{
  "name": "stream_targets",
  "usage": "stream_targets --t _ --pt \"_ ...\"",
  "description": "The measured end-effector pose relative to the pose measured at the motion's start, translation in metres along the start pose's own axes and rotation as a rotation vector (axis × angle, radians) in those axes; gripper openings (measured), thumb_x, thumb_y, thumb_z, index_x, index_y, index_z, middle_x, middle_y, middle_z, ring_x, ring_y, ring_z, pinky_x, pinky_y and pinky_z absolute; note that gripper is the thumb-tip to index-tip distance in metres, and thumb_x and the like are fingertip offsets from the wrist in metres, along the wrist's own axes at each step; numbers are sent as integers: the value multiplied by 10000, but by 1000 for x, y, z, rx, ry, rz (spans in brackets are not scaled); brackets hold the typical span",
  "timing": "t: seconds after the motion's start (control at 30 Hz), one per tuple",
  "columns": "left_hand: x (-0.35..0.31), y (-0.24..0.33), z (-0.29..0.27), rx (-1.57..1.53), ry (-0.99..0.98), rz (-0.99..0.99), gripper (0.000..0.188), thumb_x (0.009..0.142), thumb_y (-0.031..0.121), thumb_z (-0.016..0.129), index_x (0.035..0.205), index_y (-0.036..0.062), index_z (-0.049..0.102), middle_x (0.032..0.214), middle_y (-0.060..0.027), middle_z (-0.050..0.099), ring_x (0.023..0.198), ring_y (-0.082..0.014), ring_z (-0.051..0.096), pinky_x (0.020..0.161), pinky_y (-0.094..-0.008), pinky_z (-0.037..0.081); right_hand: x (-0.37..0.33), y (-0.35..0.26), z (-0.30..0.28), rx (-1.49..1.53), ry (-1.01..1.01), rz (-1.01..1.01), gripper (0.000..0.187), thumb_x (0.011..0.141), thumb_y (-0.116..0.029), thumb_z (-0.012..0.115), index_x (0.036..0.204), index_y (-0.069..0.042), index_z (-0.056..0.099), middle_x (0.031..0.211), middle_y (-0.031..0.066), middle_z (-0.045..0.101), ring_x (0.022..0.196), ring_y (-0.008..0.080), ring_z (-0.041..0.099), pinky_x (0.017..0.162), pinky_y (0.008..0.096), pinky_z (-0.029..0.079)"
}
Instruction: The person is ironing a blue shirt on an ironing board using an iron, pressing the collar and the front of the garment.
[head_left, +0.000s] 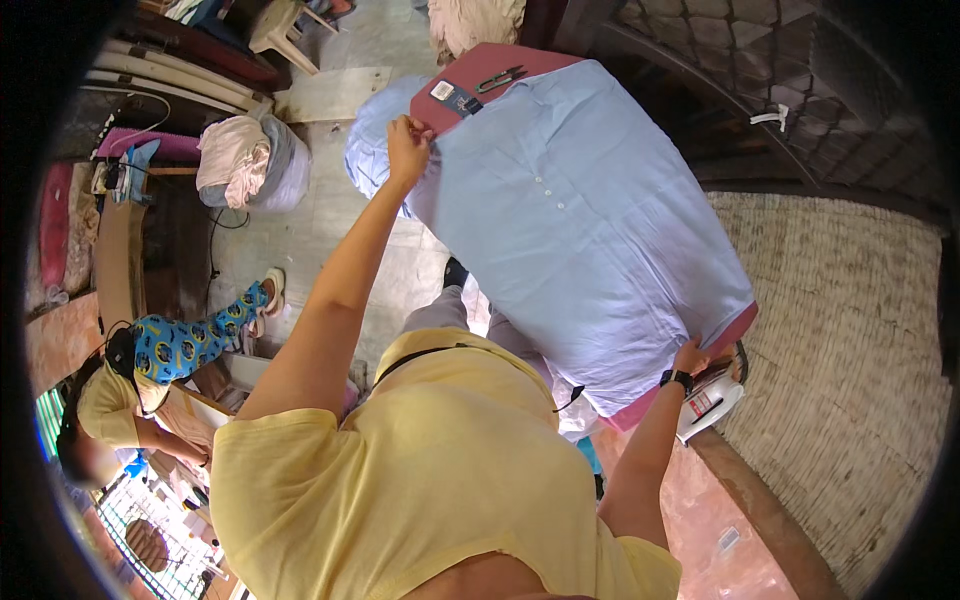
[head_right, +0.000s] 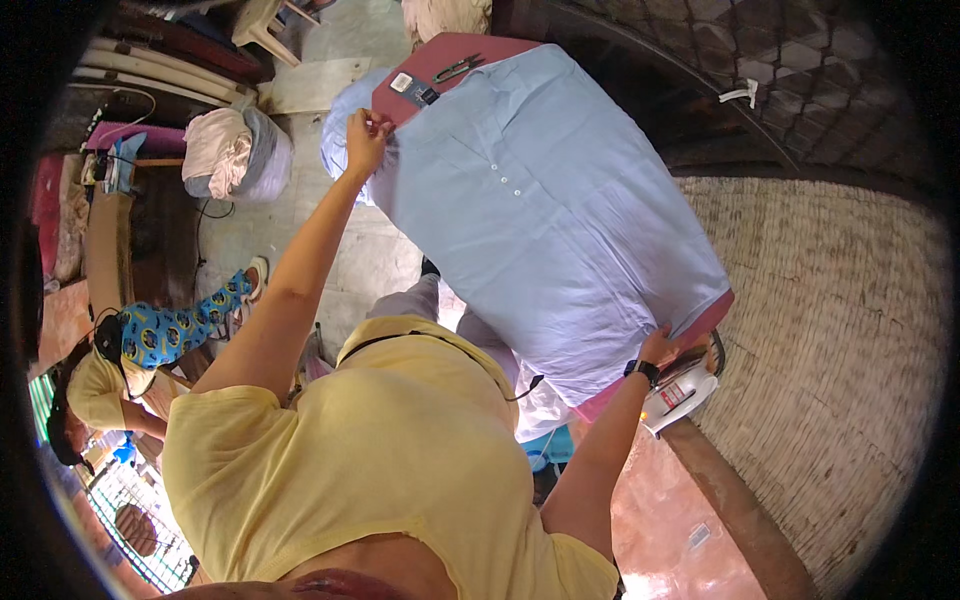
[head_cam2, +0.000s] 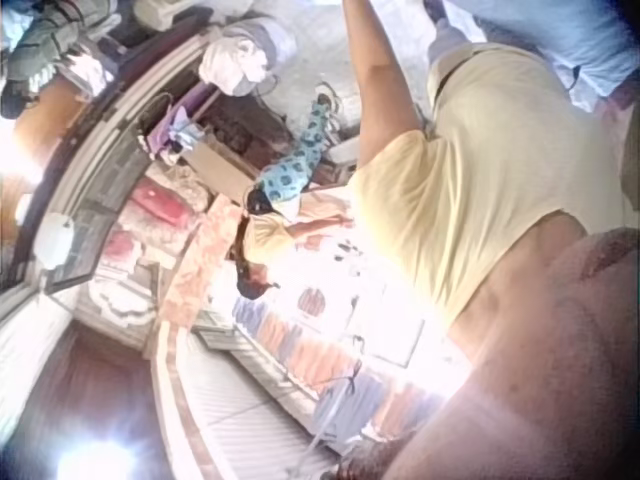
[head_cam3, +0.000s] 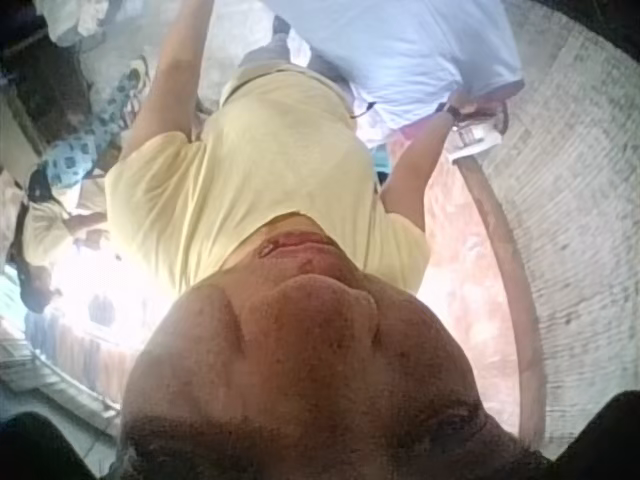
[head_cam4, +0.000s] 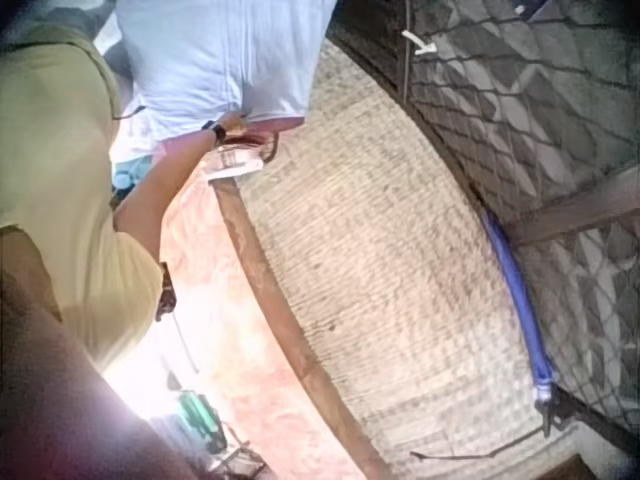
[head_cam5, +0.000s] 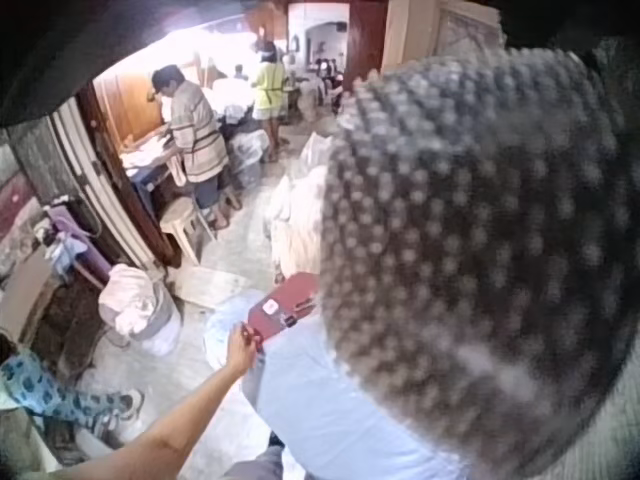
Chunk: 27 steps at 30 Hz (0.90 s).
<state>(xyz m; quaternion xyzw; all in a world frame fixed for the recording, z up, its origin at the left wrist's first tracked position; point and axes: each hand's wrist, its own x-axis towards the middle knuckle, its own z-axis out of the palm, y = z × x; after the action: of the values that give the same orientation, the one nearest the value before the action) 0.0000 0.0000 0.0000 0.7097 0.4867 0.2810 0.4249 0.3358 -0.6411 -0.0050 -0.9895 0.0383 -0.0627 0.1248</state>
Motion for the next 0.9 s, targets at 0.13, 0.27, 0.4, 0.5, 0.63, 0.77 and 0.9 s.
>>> stream_targets --t 0.13,0.27,0.4,0.5,0.63,0.77,0.9 --pt "8 29 19 270 161 440 321 797 135 727 1073 64 581 1096 -139 548 1044 -344 533 883 -465 432 -21 28 16 -22 22 -27 523 926 -348 583 1175 110 548 1112 362 606 1030 451 619 884 505 485" --pt "42 77 63 347 57 542 345 771 107 716 1087 81 578 1089 -132 534 1063 -349 518 880 -466 435 -6 12 5 -71 88 -129 480 936 -318 568 1134 117 532 1059 358 617 999 467 619 863 510 483" --pt "72 84 84 576 -48 505 396 729 73 714 1100 103 575 1144 -120 516 1111 -340 498 883 -481 433 -10 -2 3 -62 31 -56 469 940 -311 564 1131 116 527 1039 351 619 970 472 624 856 512 481" --pt "85 87 96 609 -39 525 422 712 71 715 1108 111 573 1149 -116 507 1121 -330 494 891 -477 432 -11 13 4 -88 70 -20 436 935 -289 562 1099 114 536 1019 344 620 945 472 629 852 513 482" --pt "85 80 87 556 32 602 436 709 95 719 1118 113 569 1150 -131 509 1122 -331 499 906 -459 441 -26 -41 -22 -49 -121 159 434 919 -271 560 1118 109 495 982 325 625 938 459 638 838 500 491" --pt "83 87 100 507 -120 648 361 747 72 679 1095 103 588 1158 -142 543 1126 -352 517 901 -465 456 -6 -51 -23 -56 -69 72 480 847 -232 607 1143 82 398 944 296 611 924 441 640 832 514 495" --pt "96 100 127 383 -166 501 226 824 100 614 1049 82 628 1084 -181 639 1055 -388 592 878 -480 481 40 -34 0 89 162 28 584 796 -273 676 1149 69 361 933 283 622 910 423 651 797 511 512"
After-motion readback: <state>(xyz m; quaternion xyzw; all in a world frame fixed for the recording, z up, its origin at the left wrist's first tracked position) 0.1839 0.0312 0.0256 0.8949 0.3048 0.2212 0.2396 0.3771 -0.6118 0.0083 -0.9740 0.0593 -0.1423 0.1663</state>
